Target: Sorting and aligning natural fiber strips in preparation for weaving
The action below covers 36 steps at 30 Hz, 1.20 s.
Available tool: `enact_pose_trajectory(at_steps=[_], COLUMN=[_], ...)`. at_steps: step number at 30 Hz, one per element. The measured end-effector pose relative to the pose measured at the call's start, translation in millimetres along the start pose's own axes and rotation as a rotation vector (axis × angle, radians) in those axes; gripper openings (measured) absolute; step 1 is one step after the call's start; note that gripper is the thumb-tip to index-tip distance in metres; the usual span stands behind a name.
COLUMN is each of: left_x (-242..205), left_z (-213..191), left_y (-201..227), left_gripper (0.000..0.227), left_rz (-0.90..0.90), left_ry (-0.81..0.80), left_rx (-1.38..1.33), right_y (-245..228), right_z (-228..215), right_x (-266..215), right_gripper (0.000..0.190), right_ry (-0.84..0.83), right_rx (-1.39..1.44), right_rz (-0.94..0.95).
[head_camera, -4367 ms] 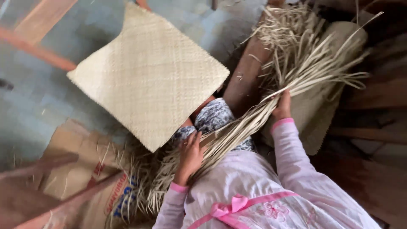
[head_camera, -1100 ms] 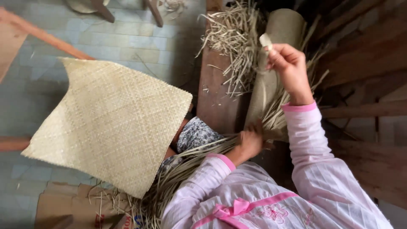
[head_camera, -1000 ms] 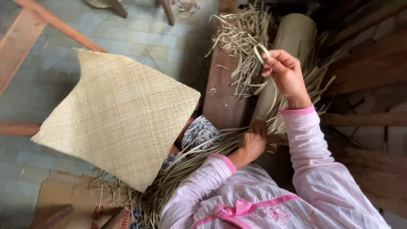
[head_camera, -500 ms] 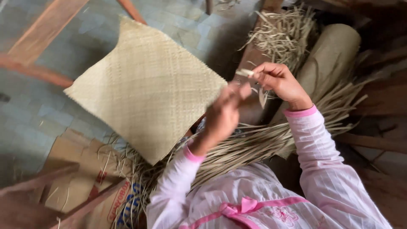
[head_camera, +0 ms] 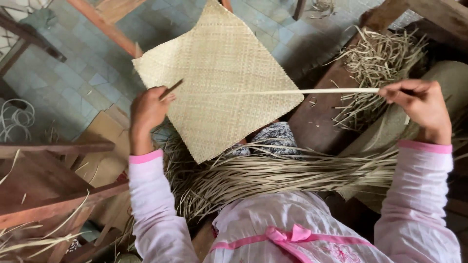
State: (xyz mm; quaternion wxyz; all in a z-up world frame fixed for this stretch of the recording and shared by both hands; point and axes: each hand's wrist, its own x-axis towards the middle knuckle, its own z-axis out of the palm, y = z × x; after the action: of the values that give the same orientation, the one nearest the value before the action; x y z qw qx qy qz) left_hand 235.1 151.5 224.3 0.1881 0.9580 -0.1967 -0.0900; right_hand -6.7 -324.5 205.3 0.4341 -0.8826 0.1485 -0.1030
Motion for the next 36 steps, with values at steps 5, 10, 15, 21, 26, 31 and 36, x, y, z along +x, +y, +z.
enact_pose_trajectory(at_steps=[5,10,15,21,26,31,36], left_x=[-17,-6,4,-36,-26,-26,-25], left_z=[-17,5,69,134,169,163,162], left_y=[-30,-60,3,149,175,174,173], left_gripper=[0.017,0.016,0.037,0.021,0.031,0.037,0.038], left_rz=[-0.087,-0.134,-0.29,-0.115,0.516,0.461,0.468], left_ry=[0.13,0.248,0.33,0.125,0.716,0.586,0.587], left_rx=[0.203,0.287,-0.104,-1.182,-0.318,-0.378,-0.355], right_y=[12,22,3,-47,-40,-55,-54], right_z=[18,43,123,172,180,178,181], right_x=[0,11,12,-2,-20,-27,-27], right_gripper=[0.014,0.019,0.018,0.016,0.005,0.006,0.006], right_ry=[-0.055,-0.119,-0.133,-0.139,-0.074,-0.039,0.002], right_rx=[0.152,0.059,0.096,0.017,-0.118,-0.029,0.003], right_rz=[0.086,0.131,-0.026,-0.079,-0.116,-0.107,-0.136])
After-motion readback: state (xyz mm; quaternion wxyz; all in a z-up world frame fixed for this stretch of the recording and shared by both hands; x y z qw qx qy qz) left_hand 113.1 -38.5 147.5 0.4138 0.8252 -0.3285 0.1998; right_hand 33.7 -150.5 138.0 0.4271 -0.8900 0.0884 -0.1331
